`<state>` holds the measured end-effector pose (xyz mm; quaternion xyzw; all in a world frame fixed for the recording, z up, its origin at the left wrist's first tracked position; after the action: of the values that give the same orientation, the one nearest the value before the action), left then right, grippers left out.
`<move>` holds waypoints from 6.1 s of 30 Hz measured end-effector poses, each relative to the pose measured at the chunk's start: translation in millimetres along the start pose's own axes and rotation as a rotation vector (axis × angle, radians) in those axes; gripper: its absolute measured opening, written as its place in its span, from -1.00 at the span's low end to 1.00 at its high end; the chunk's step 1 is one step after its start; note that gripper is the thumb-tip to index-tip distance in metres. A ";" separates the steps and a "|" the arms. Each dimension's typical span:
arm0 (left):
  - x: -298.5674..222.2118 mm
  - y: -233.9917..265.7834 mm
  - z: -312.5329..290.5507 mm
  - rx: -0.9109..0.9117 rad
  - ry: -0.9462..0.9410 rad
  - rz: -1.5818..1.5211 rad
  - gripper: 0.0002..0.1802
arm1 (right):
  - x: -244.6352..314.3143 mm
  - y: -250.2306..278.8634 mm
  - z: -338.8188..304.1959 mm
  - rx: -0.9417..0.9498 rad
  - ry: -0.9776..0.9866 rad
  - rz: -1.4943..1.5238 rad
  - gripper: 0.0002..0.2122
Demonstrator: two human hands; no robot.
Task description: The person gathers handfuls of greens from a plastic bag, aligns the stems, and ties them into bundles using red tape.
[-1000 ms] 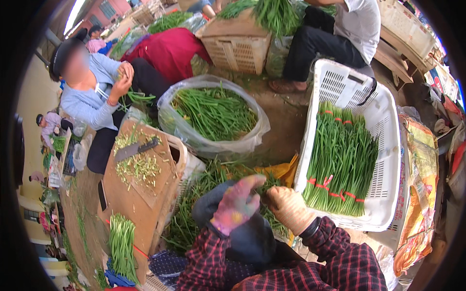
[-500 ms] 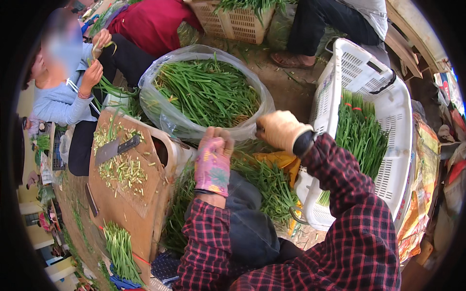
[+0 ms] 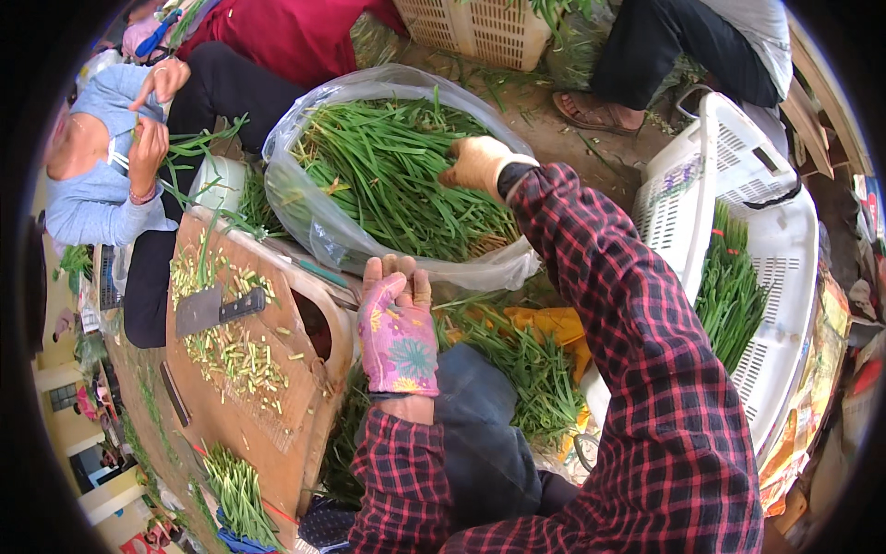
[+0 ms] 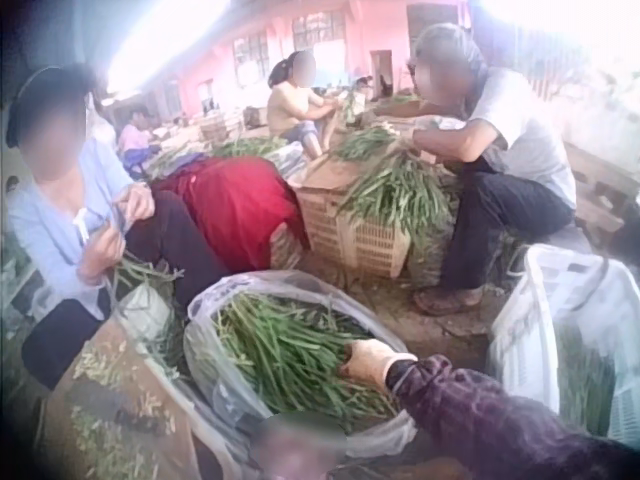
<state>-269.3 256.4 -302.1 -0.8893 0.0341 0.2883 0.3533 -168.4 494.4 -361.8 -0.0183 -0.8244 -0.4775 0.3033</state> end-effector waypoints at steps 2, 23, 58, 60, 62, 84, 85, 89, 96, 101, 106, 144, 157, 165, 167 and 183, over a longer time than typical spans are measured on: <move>-6.0 -1.0 5.2 -0.024 -0.011 0.001 -0.52 | 11.7 4.1 23.4 -0.043 -0.026 0.008 -0.34; 35.1 14.9 28.7 -0.040 0.211 0.123 -0.46 | -74.4 -176.8 -137.8 0.384 0.128 -0.781 -0.82; 97.3 1.3 18.6 0.050 0.407 0.210 -0.49 | -119.0 -76.8 -44.8 0.029 -0.472 -0.070 -0.48; 100.3 -4.8 14.3 0.094 0.426 0.187 -0.48 | -134.4 -87.3 -42.4 0.021 -0.440 0.043 -0.44; 100.9 -9.7 12.7 0.117 0.440 0.170 -0.48 | -147.5 -92.8 -47.5 -0.025 -0.432 0.139 -0.35; 78.9 -22.1 14.3 0.158 0.348 0.061 -0.49 | -28.4 14.8 45.9 -0.246 -0.187 -0.222 -0.73; 72.7 -19.9 14.6 0.130 0.309 0.069 -0.49 | -13.4 6.8 69.7 -0.294 -0.123 -0.158 -0.75; 67.8 -31.5 9.8 0.152 0.294 0.146 -0.44 | -39.5 -35.2 165.0 -0.126 -0.194 -0.329 -0.74; 68.8 -36.8 15.4 0.256 0.305 0.104 -0.44 | -58.9 -65.2 172.2 0.045 -0.156 -0.251 -0.55; 59.9 -35.8 17.9 0.229 0.307 -0.021 -0.55 | -9.9 -3.3 82.9 -0.470 0.111 0.368 -0.72; 61.8 -47.6 4.4 0.185 0.332 0.030 -0.55 | -9.8 -13.3 22.4 -0.420 0.270 0.639 -0.73; 5.5 -21.6 56.0 0.100 0.074 -0.113 -0.51 | 28.7 -38.6 153.9 0.047 0.060 1.152 -0.57; -7.6 -46.6 73.0 0.191 -0.475 0.993 0.42 | 34.7 -13.4 -16.8 0.261 0.434 1.003 -0.43; -7.6 -34.8 56.9 0.332 -0.134 0.614 -0.60 | 71.2 -21.2 -76.9 0.222 0.430 0.416 -0.31; -4.0 -29.7 59.7 0.359 -0.106 0.508 -0.52 | 74.8 7.8 -93.2 0.270 0.356 0.194 -0.18; 47.1 -29.5 24.5 0.827 0.070 0.260 -0.57 | 144.0 54.5 -155.4 -0.070 0.595 0.483 -0.16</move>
<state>-234.3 301.1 -323.8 -0.6704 0.2705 0.2622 0.6393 -193.4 362.6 -189.1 -0.0832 -0.6556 -0.4045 0.6322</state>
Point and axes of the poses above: each hand's wrist, its own z-axis towards the middle knuckle, its own y-axis out of the back of the hand, x = y × z, the point moved 9 cm from there along z, towards the middle knuckle, and after that the axes turned 1 degree about y, right-handed, at the moved point
